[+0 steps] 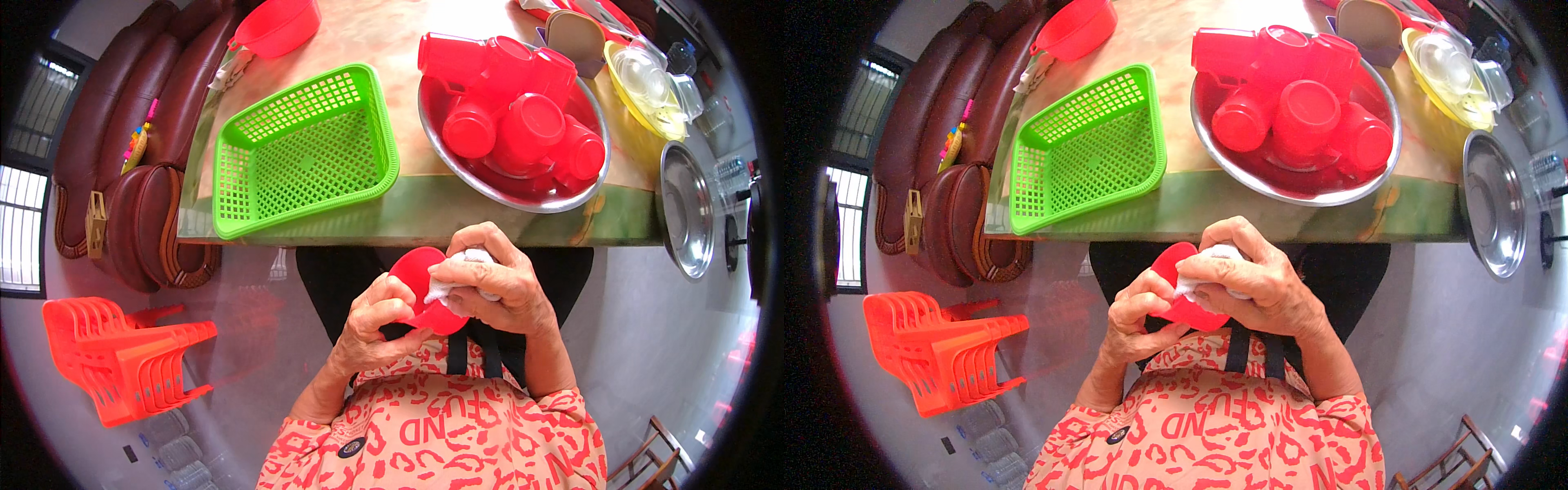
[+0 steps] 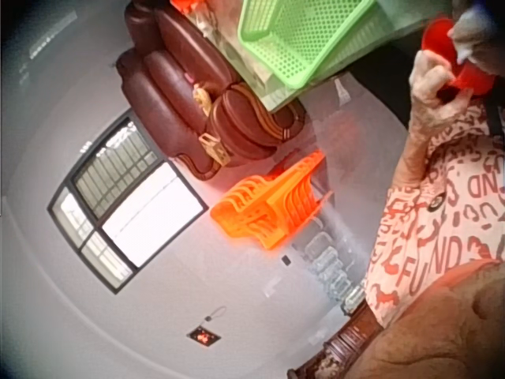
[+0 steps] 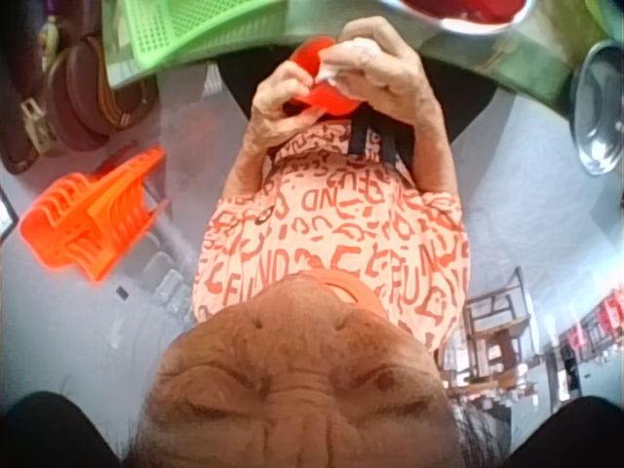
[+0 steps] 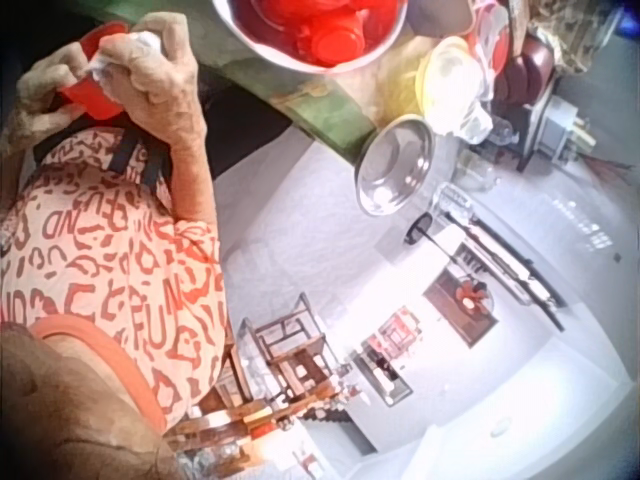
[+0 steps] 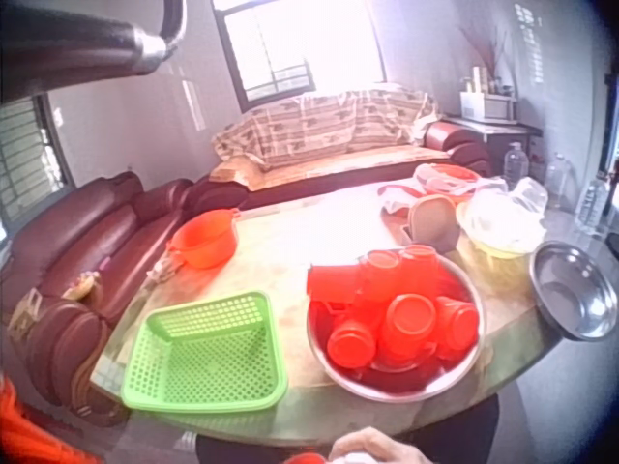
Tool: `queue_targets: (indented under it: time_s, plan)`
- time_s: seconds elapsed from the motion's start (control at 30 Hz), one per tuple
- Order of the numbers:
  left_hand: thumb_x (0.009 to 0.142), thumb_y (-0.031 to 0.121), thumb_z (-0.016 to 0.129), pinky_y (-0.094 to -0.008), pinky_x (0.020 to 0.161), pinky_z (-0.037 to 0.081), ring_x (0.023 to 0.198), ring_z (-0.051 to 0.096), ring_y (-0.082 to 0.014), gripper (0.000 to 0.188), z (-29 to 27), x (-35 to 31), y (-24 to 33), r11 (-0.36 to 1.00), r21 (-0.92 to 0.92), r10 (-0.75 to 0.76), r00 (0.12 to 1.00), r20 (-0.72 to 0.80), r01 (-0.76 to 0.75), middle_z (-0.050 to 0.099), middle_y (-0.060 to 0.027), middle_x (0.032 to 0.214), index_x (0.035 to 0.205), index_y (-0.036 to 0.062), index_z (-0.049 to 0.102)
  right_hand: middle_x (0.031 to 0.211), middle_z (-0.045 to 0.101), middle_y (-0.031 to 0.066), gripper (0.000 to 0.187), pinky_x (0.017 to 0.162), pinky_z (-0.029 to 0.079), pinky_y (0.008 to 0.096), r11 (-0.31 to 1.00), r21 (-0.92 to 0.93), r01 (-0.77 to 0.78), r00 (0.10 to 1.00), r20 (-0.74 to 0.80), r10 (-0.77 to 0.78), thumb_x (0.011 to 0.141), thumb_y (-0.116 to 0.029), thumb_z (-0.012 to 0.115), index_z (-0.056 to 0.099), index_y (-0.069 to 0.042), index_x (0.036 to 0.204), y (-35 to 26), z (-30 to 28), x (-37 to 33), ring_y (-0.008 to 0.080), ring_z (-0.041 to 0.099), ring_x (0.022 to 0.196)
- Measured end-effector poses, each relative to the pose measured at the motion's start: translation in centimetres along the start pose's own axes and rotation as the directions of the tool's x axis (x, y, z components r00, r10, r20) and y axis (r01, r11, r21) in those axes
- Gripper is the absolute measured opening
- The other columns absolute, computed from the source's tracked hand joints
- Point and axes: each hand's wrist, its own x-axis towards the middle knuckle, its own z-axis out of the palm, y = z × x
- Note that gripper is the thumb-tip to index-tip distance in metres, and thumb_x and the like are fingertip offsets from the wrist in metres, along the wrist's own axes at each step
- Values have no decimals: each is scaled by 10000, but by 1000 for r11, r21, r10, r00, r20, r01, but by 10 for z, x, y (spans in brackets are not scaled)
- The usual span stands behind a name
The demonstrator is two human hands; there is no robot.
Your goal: The person wipes a green plastic basket with a white cloth, then transfers red plastic cups from the basket into a metal bowl. They proceed to wipe each red cup individually with the cloth, handling them one at a time and placing them back into the bowl.
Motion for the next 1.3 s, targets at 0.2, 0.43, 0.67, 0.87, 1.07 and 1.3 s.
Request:
queue_targets:
  time_s: [0.2, 0.43, 0.67, 0.87, 1.07, 1.3]
  plan:
    - [599, 18, 828, -327, 772, 460, 948, 524, -196, 442, -1, 0, -2, 997, 35, 69, 995, -70, -66, 475, -100, 1087, 969, 82, 596, 966, 525, 118, 264, 690, 504, 306, 997, 71, 6, 997, 77, -11, 706, -56, 760, 671, -85, 953, 3, -7, -7, 234, 591, 822]
    - [590, 185, 900, -375, 955, 474, 1195, 510, -250, 993, 17, -7, -25, 795, -595, -275, 945, -179, 119, 437, -149, 1363, 1384, 47, 320, 941, 564, 97, 329, 660, 487, 282, 995, 97, -3, 994, -106, 13, 639, -13, 797, 682, -79, 940, 2, 10, -17, 183, 588, 801]
    - [544, 143, 911, -343, 946, 460, 1093, 553, -183, 893, 11, -14, -30, 916, -235, -360, 925, -122, 326, 551, -91, 1191, 1257, 40, 383, 936, 595, 96, 239, 692, 482, 282, 909, 372, -188, 978, -15, 208, 705, 29, 738, 693, -32, 931, 11, 8, -24, 165, 600, 831]
    - [456, 144, 957, -310, 904, 475, 1039, 582, -149, 900, 8, -12, -31, 880, -412, -283, 958, -50, 238, 592, -64, 1135, 1186, 56, 437, 921, 590, 69, 110, 669, 496, 226, 713, 575, -401, 896, 87, 435, 837, -20, 681, 696, -7, 945, 13, 1, -21, 96, 587, 781]
    - [451, 107, 951, -314, 887, 485, 1024, 580, -144, 891, 4, -5, -24, 769, -522, -371, 923, 105, 369, 603, -52, 1111, 1178, 75, 436, 920, 583, 86, 224, 619, 494, 282, 998, 41, -43, 996, -72, 46, 749, -13, 726, 680, -68, 961, 10, 4, 5, 169, 595, 712]
    - [484, 96, 941, -317, 908, 473, 1051, 556, -134, 850, 4, -8, -26, 756, -554, -345, 932, 113, 348, 575, -47, 1129, 1169, 90, 438, 881, 551, 107, 256, 668, 505, 360, 991, -126, 34, 999, 3, -34, 694, -27, 729, 659, -78, 935, 15, 17, 19, 270, 582, 790]
